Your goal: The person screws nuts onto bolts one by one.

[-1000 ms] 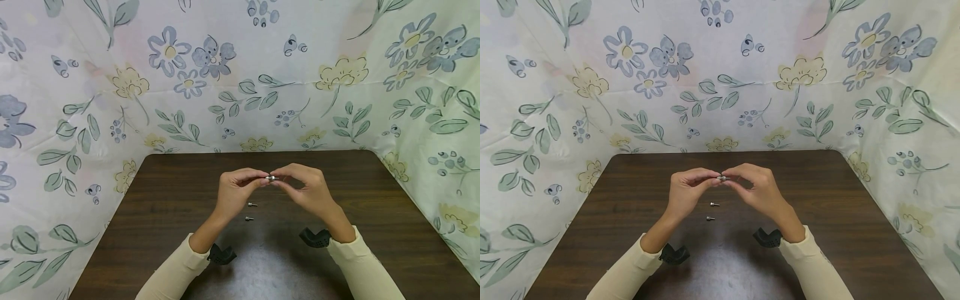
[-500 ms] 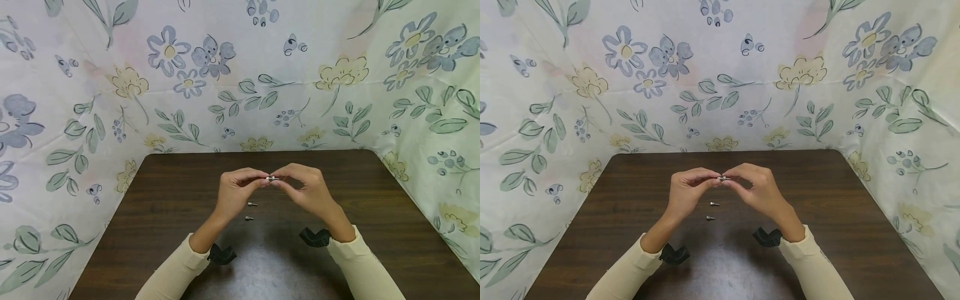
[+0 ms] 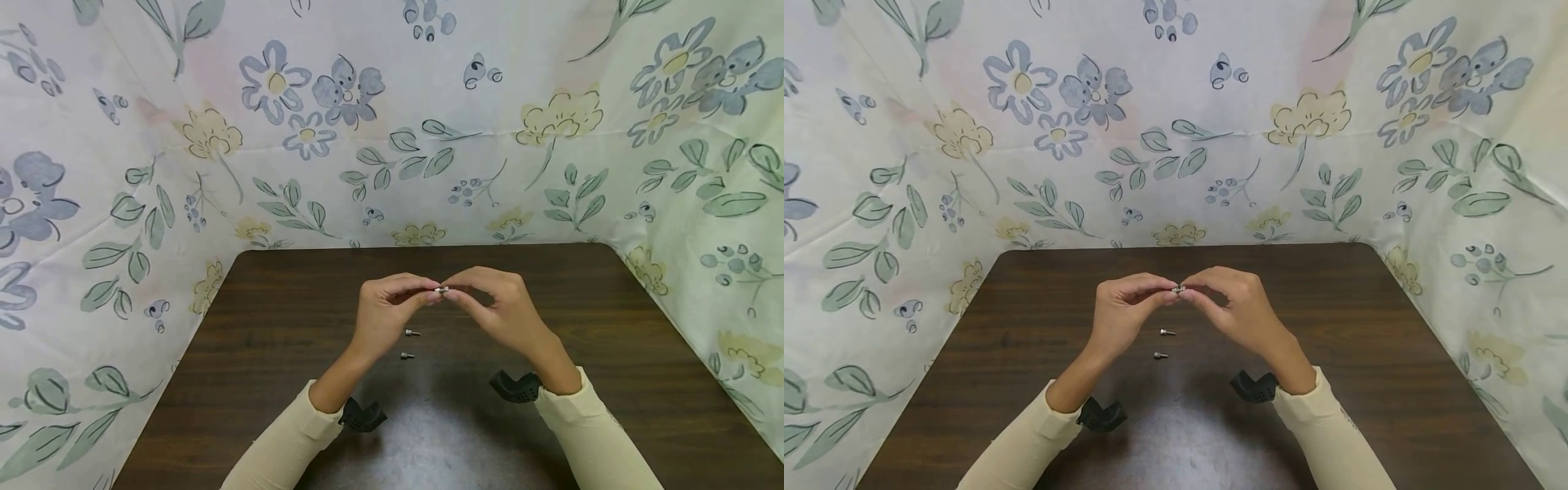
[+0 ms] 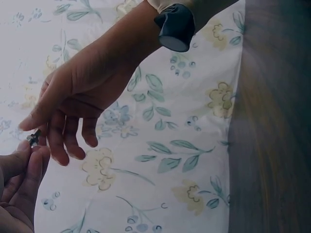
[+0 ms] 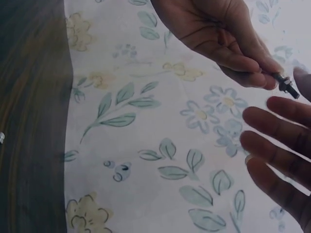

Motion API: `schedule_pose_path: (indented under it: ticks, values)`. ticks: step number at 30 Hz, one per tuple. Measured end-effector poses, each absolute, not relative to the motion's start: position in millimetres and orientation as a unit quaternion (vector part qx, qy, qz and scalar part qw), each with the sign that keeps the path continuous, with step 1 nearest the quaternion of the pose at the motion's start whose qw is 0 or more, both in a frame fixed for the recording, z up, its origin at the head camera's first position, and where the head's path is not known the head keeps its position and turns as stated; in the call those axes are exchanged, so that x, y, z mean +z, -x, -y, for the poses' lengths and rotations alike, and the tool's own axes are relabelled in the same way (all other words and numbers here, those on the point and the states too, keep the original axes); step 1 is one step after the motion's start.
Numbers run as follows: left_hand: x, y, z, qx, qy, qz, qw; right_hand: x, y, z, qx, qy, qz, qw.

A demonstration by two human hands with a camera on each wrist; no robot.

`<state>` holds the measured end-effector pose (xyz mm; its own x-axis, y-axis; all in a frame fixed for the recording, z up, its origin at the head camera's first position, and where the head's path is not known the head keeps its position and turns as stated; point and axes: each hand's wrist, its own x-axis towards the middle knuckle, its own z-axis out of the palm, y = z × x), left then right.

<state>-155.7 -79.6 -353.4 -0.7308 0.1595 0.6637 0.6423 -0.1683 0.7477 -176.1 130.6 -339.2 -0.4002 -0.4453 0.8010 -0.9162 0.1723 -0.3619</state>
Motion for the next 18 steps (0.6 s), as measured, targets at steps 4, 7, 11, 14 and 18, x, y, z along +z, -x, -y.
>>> schedule_pose_path:
  ticks: [4,7,11,14,18]
  values:
    - [-354.0,156.1,79.1,-0.691,0.320,0.623,0.179,-337.8,175.2,-131.7,0.433,-0.475,0.712,0.283]
    - [-354.4,156.3,79.2,-0.691,0.323,0.621,0.181,-336.1,175.2,-131.8,0.435,-0.487,0.699,0.292]
    - [-354.8,155.9,79.2,-0.692,0.328,0.618,0.180,-335.3,175.1,-131.2,0.432,-0.492,0.695,0.297]
    - [-354.9,155.4,78.9,-0.690,0.328,0.619,0.180,-335.8,175.1,-131.2,0.432,-0.494,0.693,0.297]
    - [-355.2,155.1,78.6,-0.689,0.328,0.621,0.180,-337.2,175.3,-131.5,0.433,-0.494,0.693,0.296]
